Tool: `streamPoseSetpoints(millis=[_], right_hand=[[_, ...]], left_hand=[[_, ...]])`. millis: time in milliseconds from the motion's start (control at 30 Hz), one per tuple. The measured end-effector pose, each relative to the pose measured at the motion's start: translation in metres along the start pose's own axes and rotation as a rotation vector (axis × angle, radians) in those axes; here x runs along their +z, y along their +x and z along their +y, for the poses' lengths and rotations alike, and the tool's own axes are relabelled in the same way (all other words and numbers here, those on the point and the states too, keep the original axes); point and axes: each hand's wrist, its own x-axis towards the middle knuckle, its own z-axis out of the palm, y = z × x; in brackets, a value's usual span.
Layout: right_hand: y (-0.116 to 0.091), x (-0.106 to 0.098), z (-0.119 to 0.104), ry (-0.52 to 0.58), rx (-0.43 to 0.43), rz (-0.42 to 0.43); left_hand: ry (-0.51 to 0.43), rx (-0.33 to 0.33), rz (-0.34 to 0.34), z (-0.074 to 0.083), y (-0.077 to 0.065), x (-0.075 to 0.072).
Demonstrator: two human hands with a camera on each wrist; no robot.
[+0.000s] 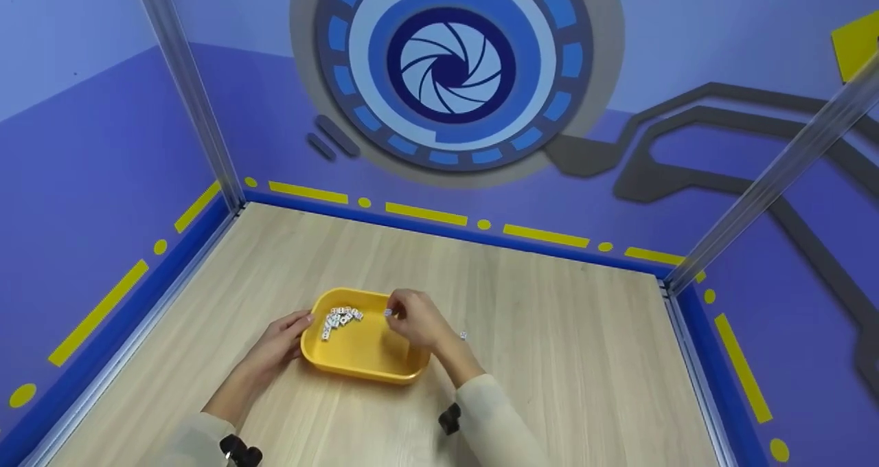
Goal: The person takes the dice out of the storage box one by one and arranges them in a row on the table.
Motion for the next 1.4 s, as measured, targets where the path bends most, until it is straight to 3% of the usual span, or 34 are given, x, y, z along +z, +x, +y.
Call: streamPoseSetpoints(millis=[267,500,833,1400], right_hand=[[-0.035,-0.047,0.032,0.011,-0.025,0.122],[-0.067,-0.061,0.073,0.020,0.087,0.235],[-0.105,-0.051,0.118,0.043,0.316,0.248],[-0.100,-0.025,0.131,0.054,0.339,0.244]], left_hand=[[0.000,-0.015,0.000,-0.002,0.001,0.002],[-0.013,0.005,-0.023,-0.004,0.001,0.003],[0.002,0.003,-0.009,-0.003,0.001,0.005],[0.018,0.000,0.011,-0.001,0.001,-0.002]])
